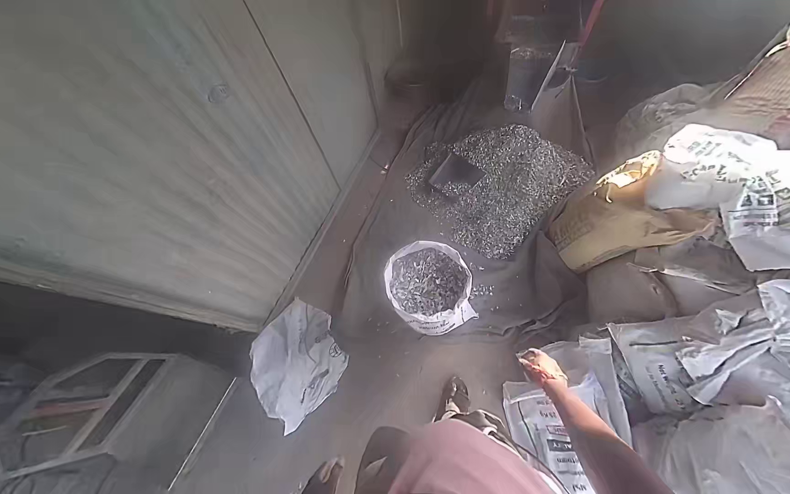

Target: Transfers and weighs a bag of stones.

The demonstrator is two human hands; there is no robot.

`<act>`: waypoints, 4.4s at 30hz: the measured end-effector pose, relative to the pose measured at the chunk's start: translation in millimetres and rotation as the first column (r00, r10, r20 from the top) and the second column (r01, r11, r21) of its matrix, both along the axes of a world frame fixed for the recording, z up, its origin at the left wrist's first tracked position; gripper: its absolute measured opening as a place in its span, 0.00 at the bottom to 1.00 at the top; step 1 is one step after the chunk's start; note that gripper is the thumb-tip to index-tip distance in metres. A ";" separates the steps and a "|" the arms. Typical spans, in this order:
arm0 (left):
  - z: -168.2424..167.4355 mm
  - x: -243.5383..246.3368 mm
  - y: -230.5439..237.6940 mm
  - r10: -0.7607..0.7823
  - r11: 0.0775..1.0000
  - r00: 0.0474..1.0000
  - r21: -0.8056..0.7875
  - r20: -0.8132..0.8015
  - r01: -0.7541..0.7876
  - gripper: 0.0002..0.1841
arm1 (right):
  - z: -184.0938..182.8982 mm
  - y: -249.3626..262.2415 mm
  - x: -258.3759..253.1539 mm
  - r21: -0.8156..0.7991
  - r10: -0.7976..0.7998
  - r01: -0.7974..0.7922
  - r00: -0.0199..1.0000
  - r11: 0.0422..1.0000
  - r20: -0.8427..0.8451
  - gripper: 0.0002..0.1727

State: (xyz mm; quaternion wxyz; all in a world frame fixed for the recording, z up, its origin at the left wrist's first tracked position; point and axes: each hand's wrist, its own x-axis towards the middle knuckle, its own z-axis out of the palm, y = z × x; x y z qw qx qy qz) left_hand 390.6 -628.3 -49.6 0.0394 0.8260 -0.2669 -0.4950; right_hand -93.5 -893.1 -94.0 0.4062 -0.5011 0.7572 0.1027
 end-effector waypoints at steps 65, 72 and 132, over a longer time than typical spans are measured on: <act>-139.2 27.2 -503.8 -0.224 0.973 0.974 -0.042 0.043 0.225 0.31 | -76.8 -288.3 94.9 0.437 -0.249 0.163 0.957 0.885 0.147 0.36; -143.9 28.3 -480.6 0.047 0.983 0.998 -0.177 -0.041 -0.054 0.22 | -94.1 -310.1 128.1 0.564 -0.192 0.119 0.979 0.817 0.072 0.33; -191.2 16.9 -531.6 0.274 0.959 0.913 0.015 -0.303 -0.283 0.39 | -124.1 -254.5 163.1 -0.176 -0.587 0.561 0.789 0.809 -0.182 0.27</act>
